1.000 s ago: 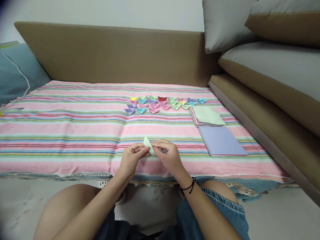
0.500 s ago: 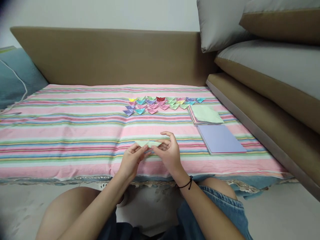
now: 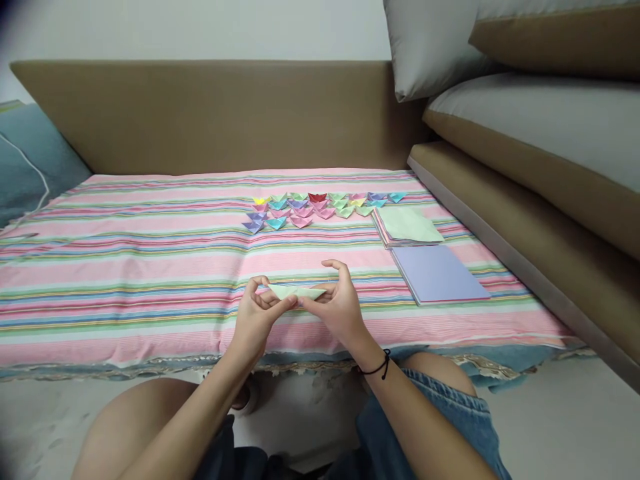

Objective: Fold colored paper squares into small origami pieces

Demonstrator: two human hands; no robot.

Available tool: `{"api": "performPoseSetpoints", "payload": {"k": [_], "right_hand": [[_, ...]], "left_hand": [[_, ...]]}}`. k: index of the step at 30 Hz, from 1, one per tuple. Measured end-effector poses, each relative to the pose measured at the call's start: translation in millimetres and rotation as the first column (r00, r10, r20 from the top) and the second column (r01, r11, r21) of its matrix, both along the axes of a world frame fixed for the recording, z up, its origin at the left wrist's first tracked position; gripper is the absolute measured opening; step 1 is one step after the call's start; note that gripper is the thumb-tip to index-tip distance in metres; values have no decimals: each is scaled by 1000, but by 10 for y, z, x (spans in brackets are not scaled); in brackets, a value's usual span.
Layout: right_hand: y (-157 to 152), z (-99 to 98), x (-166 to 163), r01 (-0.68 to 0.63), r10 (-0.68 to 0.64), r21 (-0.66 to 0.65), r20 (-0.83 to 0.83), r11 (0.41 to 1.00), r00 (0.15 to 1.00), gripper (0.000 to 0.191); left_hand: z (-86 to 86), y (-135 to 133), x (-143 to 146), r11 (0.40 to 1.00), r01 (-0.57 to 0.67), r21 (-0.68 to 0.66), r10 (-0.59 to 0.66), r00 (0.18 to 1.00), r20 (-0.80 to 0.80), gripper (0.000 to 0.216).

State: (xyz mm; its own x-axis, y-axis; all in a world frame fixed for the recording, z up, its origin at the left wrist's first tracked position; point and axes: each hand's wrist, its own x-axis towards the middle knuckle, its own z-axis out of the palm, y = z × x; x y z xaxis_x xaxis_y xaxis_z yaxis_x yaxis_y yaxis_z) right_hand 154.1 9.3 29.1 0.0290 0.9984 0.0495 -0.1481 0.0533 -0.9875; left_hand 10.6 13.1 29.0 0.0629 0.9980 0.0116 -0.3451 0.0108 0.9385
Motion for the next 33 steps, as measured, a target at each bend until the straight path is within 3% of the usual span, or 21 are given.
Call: {"api": "performPoseSetpoints", "payload": {"k": [8, 15, 19, 24, 28, 33], "right_hand": [[34, 65, 121, -6, 6, -46, 9, 999, 1000, 70], [39, -75, 211, -65, 66, -12, 150, 998, 987, 28], [30, -190, 246, -65, 53, 44, 243, 997, 969, 21], [19, -246, 292, -67, 20, 86, 459, 994, 888, 14], [22, -212, 346, -83, 5, 114, 556, 990, 831, 20], [22, -177, 374, -170, 23, 189, 602, 967, 798, 11]], "left_hand": [[12, 5, -34, 997, 46, -60, -44, 998, 33, 46], [-21, 36, -88, 999, 31, -40, -35, 993, -117, 35], [-103, 68, -149, 999, 16, 46, -3, 966, -257, 24], [-173, 76, -170, 977, 34, 212, 88, 837, -541, 2], [-163, 75, -152, 924, 156, 349, 143, 706, -694, 11], [-119, 37, -123, 879, 322, 353, 133, 544, -828, 17]]}}
